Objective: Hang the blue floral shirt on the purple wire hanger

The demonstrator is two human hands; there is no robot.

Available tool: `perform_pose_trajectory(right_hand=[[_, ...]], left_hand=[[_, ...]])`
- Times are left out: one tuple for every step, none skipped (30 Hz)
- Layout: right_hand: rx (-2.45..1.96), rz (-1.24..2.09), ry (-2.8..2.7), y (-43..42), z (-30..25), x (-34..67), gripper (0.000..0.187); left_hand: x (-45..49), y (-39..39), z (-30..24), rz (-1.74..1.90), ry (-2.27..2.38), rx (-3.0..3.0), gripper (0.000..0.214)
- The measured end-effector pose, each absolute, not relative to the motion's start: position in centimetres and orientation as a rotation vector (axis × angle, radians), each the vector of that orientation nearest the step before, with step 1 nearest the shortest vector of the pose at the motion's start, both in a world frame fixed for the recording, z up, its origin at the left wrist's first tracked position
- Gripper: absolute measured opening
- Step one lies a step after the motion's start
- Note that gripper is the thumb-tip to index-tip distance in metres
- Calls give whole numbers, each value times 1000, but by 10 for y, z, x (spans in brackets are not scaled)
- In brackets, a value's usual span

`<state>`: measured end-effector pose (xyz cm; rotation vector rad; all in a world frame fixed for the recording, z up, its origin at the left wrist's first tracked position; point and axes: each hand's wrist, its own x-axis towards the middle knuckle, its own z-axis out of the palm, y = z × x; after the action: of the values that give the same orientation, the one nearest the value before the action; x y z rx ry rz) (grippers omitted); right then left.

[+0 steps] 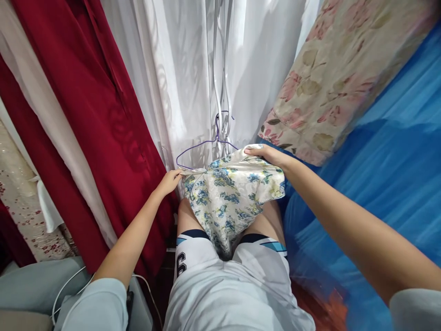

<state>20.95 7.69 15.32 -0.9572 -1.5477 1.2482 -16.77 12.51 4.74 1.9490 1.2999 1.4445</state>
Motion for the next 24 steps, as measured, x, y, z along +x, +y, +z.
perform_pose_trajectory(right_hand=[[-948, 1258, -1545, 75, 154, 209, 25], [-942, 1273, -1540, 74, 154, 208, 24], [-937, 1293, -1534, 72, 154, 207, 24], [-931, 1317, -1528, 70, 154, 206, 23], [-929, 1346, -1523, 70, 154, 204, 23], [-933, 1375, -1515, 69, 154, 203, 23], [-938, 1404, -1503, 70, 154, 201, 23], [-946, 1431, -1487, 71, 153, 200, 24], [-955, 1455, -1468, 73, 153, 198, 24], [-965, 1475, -1445, 74, 152, 197, 25], [-971, 1489, -1421, 76, 152, 196, 25], [-975, 1501, -1402, 78, 151, 195, 26], [-978, 1513, -1387, 79, 151, 194, 26], [-979, 1526, -1379, 81, 150, 193, 26], [-975, 1540, -1376, 82, 149, 192, 26], [-966, 1552, -1378, 83, 148, 192, 26], [-952, 1560, -1386, 83, 147, 191, 27], [-935, 1563, -1396, 84, 146, 190, 27], [-917, 1561, -1406, 84, 144, 188, 28], [-905, 1555, -1411, 84, 143, 187, 29], [-902, 1549, -1408, 84, 142, 187, 29], [-909, 1547, -1396, 84, 141, 187, 29], [-923, 1550, -1376, 83, 141, 187, 29], [-939, 1562, -1352, 82, 142, 188, 29]], left_hand=[[-166, 129, 48, 1447, 1281, 1922, 8], [-164, 133, 47, 1433, 1272, 1922, 11], [-164, 138, 46, 1420, 1278, 1930, 14], [-164, 142, 45, 1437, 1300, 1917, 17], [-164, 147, 43, 1452, 1319, 1905, 19], [-165, 152, 43, 1468, 1338, 1894, 21], [-166, 157, 43, 1486, 1360, 1883, 22], [-167, 161, 44, 1503, 1383, 1874, 23], [-167, 166, 46, 1520, 1407, 1867, 24], [-167, 170, 49, 1536, 1431, 1865, 24], [-167, 173, 52, 1550, 1453, 1867, 25], [-166, 176, 56, 1564, 1474, 1875, 26], [-165, 178, 60, 1578, 1495, 1888, 26], [-165, 180, 65, 1594, 1518, 1902, 27], [-165, 182, 69, 1611, 1543, 1918, 27], [-166, 182, 73, 1629, 1570, 1936, 27], [-167, 183, 76, 1646, 1596, 1954, 27], [-169, 183, 79, 1661, 1621, 1971, 27], [-171, 183, 81, 1674, 1643, 1986, 28], [-173, 182, 83, 1683, 1661, 1999, 31], [-174, 181, 84, 1690, 1675, 2006, 34], [-175, 180, 85, 1689, 1684, 2020, 38], [-176, 178, 85, 1678, 1685, 2054, 42], [-176, 177, 86, 1659, 1675, 2106, 44]])
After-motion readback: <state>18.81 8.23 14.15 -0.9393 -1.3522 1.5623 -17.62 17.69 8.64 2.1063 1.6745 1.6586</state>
